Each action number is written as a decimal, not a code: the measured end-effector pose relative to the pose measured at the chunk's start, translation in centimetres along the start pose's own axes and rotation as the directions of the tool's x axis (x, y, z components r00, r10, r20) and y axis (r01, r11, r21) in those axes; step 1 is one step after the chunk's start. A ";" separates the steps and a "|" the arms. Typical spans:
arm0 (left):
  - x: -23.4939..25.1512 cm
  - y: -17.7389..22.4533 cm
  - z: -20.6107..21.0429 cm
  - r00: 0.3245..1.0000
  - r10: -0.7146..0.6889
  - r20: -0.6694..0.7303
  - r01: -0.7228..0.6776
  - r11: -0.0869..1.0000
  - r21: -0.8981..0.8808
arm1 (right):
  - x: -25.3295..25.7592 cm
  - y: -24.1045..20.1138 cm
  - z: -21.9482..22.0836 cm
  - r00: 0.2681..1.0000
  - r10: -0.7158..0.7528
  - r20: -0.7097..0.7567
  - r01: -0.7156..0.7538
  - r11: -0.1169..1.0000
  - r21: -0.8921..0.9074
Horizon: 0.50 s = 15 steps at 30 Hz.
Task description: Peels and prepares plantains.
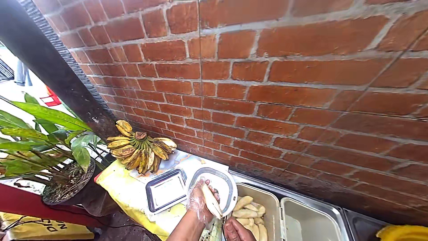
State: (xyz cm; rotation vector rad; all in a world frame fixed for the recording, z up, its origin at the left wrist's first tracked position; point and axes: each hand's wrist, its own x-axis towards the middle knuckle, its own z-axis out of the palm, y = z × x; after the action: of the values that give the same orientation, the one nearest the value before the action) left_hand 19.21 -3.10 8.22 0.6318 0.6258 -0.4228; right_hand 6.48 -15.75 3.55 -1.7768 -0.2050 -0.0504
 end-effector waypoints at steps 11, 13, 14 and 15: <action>-1.1 3.3 -1.8 0.997 -0.062 0.042 0.063 0.998 -0.016 | 2.0 0.4 4.2 0.999 0.022 -0.028 -0.024 0.995 -0.098; -1.2 3.5 -2.1 0.996 -0.068 0.051 0.069 0.998 -0.005 | 2.3 0.5 4.5 0.999 0.030 -0.027 -0.032 0.994 -0.102; -1.1 3.6 -2.3 0.996 -0.067 0.059 0.067 0.998 -0.002 | 2.5 0.5 4.6 0.999 0.035 -0.028 -0.038 0.994 -0.107; -1.1 3.6 -2.5 0.996 -0.066 0.068 0.066 0.998 -0.001 | 2.6 0.6 4.8 0.999 0.044 -0.028 -0.047 0.992 -0.115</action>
State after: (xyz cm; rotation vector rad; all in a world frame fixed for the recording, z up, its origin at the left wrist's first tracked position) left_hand 19.34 1.37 8.85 0.5927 0.5834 -0.5026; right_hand 8.75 -10.95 2.32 -1.8941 -0.1452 -0.0532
